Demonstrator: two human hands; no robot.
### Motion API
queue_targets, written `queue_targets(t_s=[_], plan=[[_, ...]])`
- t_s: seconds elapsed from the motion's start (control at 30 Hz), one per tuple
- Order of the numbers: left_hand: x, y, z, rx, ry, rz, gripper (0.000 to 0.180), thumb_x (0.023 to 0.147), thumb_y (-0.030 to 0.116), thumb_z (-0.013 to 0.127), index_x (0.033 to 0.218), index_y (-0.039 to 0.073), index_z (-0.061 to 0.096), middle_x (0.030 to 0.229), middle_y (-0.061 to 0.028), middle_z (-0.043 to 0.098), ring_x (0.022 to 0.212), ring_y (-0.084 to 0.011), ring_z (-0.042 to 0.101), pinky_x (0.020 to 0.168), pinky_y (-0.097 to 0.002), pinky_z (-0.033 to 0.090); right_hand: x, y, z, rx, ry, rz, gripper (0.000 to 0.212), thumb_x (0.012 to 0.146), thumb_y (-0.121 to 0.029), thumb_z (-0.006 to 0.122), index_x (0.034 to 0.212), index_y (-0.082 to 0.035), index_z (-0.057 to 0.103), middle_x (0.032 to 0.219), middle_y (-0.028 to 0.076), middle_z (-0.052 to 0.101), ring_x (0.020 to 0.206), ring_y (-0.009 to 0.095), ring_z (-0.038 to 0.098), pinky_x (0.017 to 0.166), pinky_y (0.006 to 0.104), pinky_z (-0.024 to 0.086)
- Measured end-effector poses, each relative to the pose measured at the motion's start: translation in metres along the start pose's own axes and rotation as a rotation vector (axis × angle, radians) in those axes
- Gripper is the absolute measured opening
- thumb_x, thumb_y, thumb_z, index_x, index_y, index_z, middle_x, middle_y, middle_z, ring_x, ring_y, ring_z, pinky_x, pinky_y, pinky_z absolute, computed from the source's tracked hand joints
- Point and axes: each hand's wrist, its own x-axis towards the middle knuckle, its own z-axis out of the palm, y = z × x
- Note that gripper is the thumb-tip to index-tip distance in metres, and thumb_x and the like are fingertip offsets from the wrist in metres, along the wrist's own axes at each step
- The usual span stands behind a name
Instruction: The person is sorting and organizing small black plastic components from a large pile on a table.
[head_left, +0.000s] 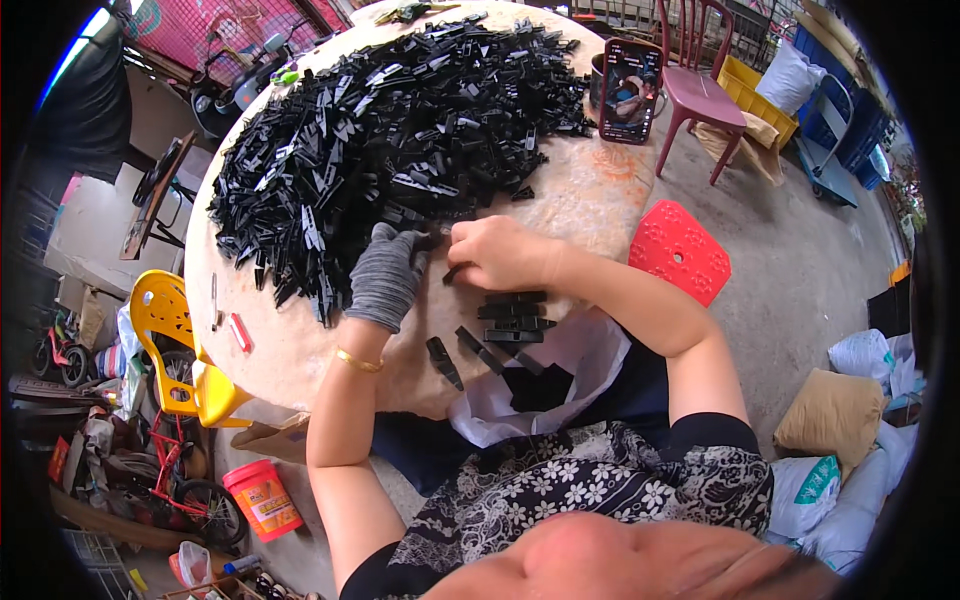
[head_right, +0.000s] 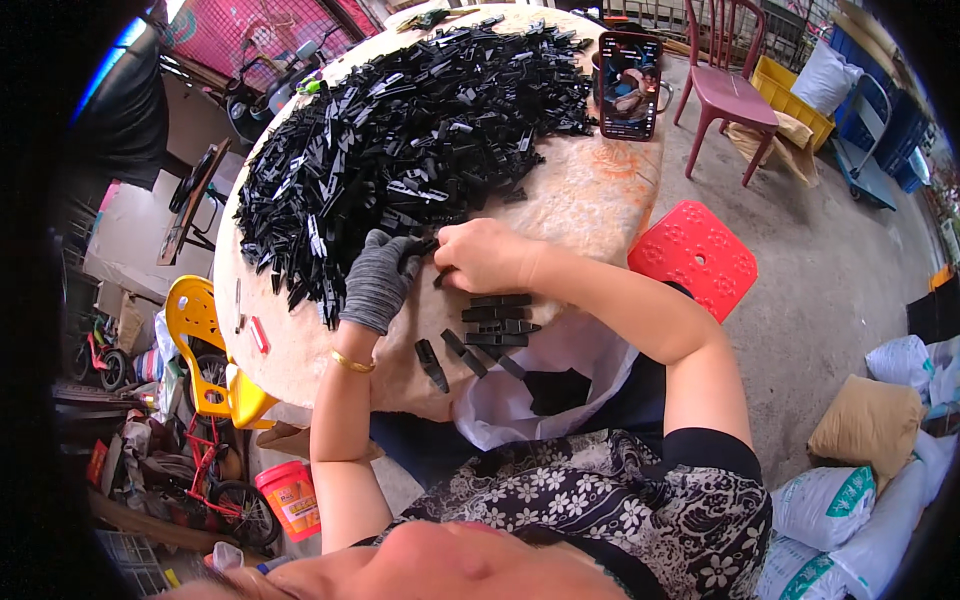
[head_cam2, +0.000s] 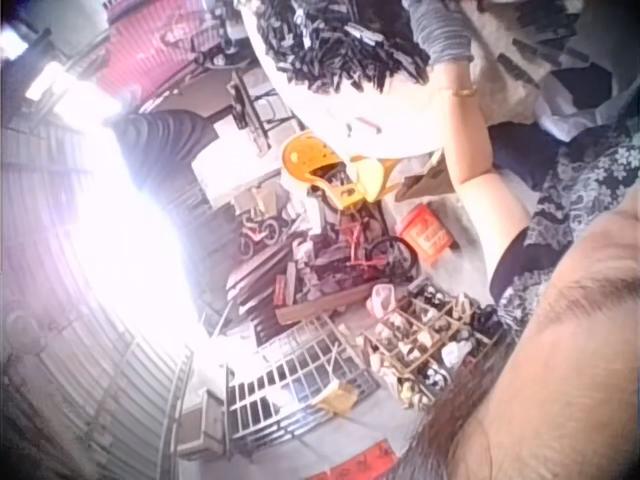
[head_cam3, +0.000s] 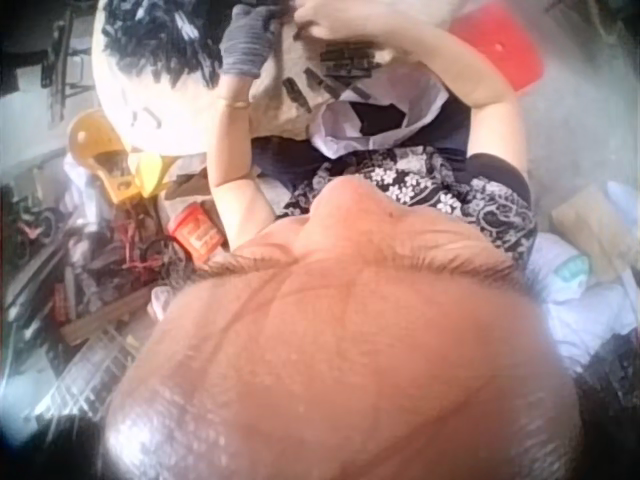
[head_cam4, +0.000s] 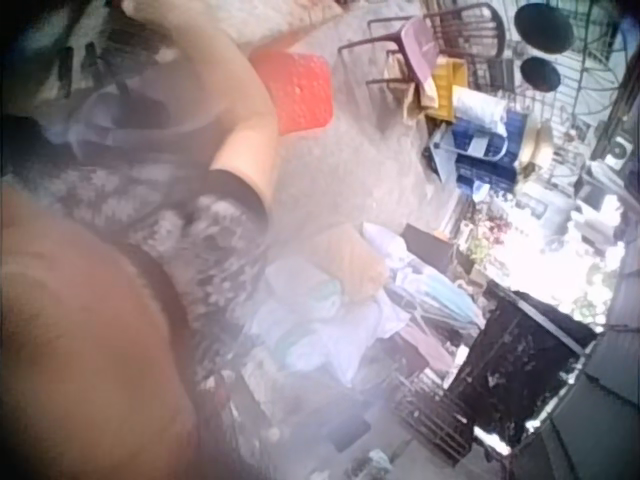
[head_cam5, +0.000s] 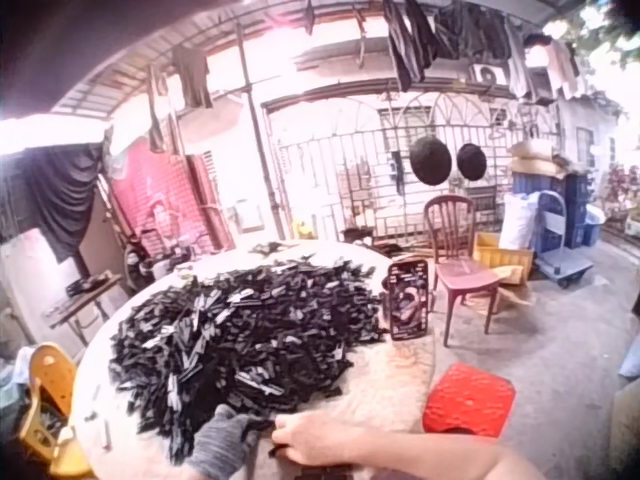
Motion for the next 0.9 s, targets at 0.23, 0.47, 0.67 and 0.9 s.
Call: queue_targets(t_s=[0.23,0.47,0.67,0.9], plan=[[0.000,0.007,-0.006,-0.043,0.236,0.150,0.024,0.075,0.017,0.069,0.097,0.009,0.066,0.096,-0.0108,0.060,0.086,-0.0300,0.059,0.076,-0.0399,0.050,-0.022,0.011,-0.001,-0.078,0.160,-0.037,0.013,0.076,-0.012,0.066,0.086,-0.004,0.064,0.088,0.010,0.058,0.080,0.030,0.060,0.070,0.0382,0.050],[-0.006,0.012,-0.007,-0.407,0.021,0.178,0.027,0.075,0.015,0.073,0.099,0.007,0.066,0.085,-0.0114,0.065,0.079,-0.0301,0.063,0.074,-0.0354,0.051,-0.032,0.003,-0.015,0.440,0.314,0.054,0.011,0.076,-0.003,0.062,0.087,-0.001,0.063,0.091,0.012,0.061,0.077,0.027,0.062,0.067,0.0329,0.051],[-0.009,0.034,-0.008,-1.090,-0.161,0.033,0.021,0.085,0.006,0.065,0.106,0.002,0.064,0.091,-0.0041,0.066,0.084,-0.0116,0.060,0.079,-0.0263,0.050,-0.029,0.001,-0.007,0.403,0.212,-0.072,0.009,0.073,-0.007,0.065,0.077,0.000,0.062,0.075,0.013,0.059,0.067,0.027,0.060,0.060,0.0352,0.048],[-0.007,0.030,0.007,-1.261,0.029,0.022,0.019,0.095,0.009,0.052,0.112,0.003,0.057,0.085,-0.0004,0.061,0.078,-0.0081,0.059,0.074,-0.0213,0.050,-0.036,-0.003,-0.015,0.160,0.285,0.109,0.010,0.069,-0.010,0.062,0.075,-0.002,0.058,0.073,0.013,0.059,0.068,0.031,0.060,0.060,0.0396,0.048]])
